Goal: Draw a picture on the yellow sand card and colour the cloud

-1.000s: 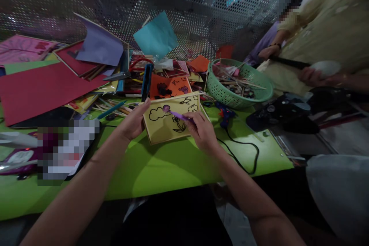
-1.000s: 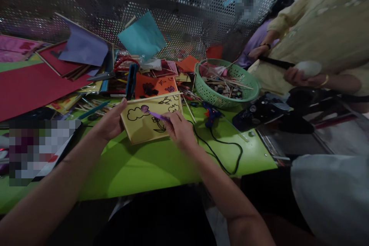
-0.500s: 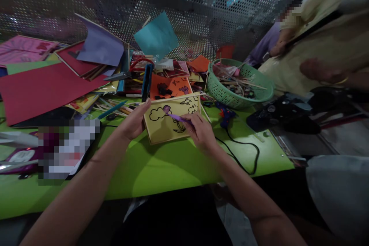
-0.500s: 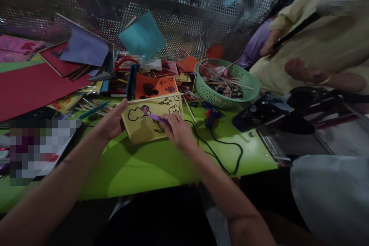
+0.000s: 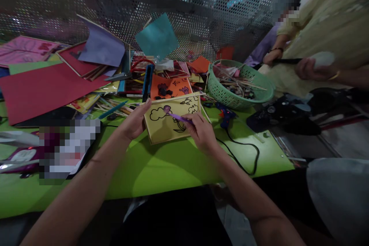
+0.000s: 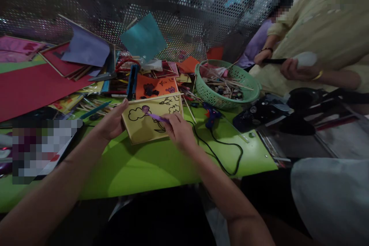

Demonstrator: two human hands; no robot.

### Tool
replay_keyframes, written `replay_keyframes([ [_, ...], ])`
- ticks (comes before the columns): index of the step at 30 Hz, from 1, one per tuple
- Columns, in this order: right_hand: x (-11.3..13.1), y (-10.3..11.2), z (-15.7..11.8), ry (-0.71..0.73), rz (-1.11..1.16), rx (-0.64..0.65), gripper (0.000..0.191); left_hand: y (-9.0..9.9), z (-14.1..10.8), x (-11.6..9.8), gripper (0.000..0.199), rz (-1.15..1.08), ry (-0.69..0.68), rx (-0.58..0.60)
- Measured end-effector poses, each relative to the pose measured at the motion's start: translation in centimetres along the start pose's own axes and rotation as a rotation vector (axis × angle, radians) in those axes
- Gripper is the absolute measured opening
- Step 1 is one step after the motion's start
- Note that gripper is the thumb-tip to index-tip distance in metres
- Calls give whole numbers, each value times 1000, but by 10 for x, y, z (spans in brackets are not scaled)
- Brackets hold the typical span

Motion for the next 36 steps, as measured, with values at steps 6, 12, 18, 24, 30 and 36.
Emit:
replay_keyframes([
  [6, 0, -2, 0, -14, 14, 39, 22, -2, 0, 0, 41, 11, 8, -12],
  [12, 0, -2, 0, -13, 3, 26, 22, -3, -1, 0, 39, 0, 24, -21],
  [18, 3, -2, 0, 2, -2, 25, 23, -3, -1, -1, 40, -16, 20, -10],
  [24, 0, -3, -1, -10, -12, 34, 21, 1, 0, 1, 47, 2, 9, -3],
  [30, -3, 5, 0, 0, -6, -39, 19, -4, -2, -2, 45, 7, -2, -37],
  [36, -2, 6, 0, -3, 6, -52, 19, -6, -5, -4, 41, 37, 13, -69],
])
Point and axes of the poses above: each hand's wrist, its own z-axis towards the middle knuckle, its own y-axis out of the back of the hand, x = y × z, the point moved 7 cm from there along z, towards the middle knuckle, and after that the axes turned 5 degrees about -x, right-handed, at the moved point
